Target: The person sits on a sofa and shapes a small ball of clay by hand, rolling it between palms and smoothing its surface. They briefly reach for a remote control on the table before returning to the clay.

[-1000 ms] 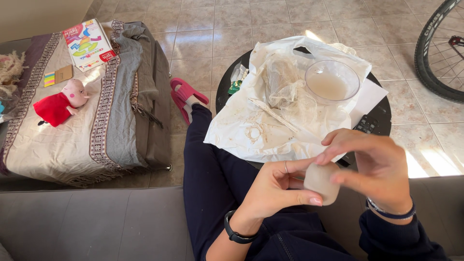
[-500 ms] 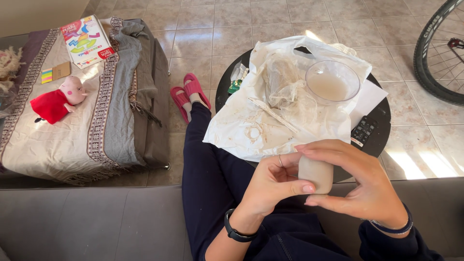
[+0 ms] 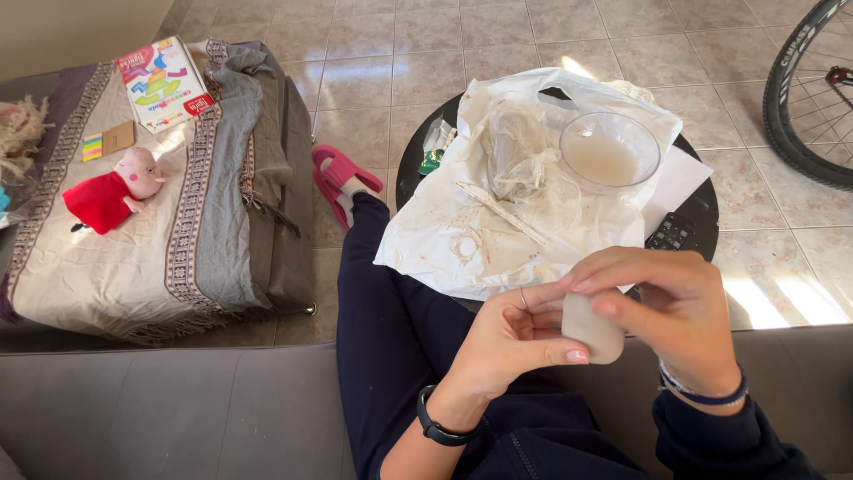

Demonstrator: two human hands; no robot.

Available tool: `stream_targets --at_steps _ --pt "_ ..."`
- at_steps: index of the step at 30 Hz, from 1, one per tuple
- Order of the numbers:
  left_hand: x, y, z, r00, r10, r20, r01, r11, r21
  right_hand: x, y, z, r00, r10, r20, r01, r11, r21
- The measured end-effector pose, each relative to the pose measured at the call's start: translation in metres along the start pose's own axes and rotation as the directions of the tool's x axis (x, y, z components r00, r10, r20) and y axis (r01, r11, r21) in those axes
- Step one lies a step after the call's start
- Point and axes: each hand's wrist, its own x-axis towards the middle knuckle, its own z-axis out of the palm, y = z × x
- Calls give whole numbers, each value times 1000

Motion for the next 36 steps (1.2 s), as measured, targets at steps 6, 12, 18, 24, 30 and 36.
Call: stream_targets --at_steps 6,12,18,24,30,36 --pt "0 5 3 999 -34 8 34 999 23 -2 27 -12 961 250 -122 -221 952 212" --pt "8 9 -6 991 49 -121 -49 999 2 19 -9 -3 947 -175 269 192 980 -41" --pt "7 7 -2 982 71 -173 -67 997 27 21 -6 6 968 -101 228 173 932 -319" --pt "7 10 5 983 101 -152 -99 995 21 20 -6 9 978 -129 162 176 930 -321" --pt "13 -7 -2 993 53 -108 -73 979 -191 13 5 3 997 -59 55 58 998 27" --pt "21 -24 5 995 31 -97 -63 938 -340 12 8 5 999 -20 -26 22 996 82"
